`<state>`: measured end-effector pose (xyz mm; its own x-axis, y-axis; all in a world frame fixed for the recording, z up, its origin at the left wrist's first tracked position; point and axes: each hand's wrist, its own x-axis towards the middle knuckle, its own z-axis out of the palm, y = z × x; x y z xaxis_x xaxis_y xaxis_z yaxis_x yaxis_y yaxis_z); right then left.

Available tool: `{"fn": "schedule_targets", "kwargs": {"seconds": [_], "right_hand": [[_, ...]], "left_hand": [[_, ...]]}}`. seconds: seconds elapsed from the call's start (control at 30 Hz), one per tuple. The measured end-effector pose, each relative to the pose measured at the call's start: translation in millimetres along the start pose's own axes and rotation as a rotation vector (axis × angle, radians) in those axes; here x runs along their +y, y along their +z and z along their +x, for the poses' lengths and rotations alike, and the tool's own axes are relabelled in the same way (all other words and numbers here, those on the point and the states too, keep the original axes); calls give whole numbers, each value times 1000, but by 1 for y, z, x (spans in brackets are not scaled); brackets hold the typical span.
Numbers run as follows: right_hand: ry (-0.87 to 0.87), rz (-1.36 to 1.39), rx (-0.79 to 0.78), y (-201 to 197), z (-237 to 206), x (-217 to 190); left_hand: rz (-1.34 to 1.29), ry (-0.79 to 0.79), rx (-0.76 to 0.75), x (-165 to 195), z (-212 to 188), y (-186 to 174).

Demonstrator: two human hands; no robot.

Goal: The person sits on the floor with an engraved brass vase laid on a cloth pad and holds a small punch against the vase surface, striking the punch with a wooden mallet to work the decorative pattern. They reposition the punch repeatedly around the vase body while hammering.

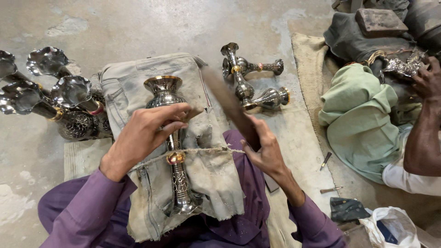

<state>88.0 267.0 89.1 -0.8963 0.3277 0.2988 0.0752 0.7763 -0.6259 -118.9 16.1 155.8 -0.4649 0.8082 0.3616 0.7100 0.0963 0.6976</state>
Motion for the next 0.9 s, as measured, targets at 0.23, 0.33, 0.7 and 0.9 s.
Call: {"fn": "schedule_targets", "kwargs": {"seconds": [0.23,0.33,0.7,0.9], "right_hand": [[0,-247,-136,0,1,-3],[14,-254,-20,2,0,0],[-133,77,203,-11,6,-2],[-253,-32,231,-24,29,-14]], "left_hand": [[198,-20,-167,6,12,-1],[214,-38,-225,5,12,0],[199,113,-38,-2,4,0],[81,26,47,5,-2,4]]}}
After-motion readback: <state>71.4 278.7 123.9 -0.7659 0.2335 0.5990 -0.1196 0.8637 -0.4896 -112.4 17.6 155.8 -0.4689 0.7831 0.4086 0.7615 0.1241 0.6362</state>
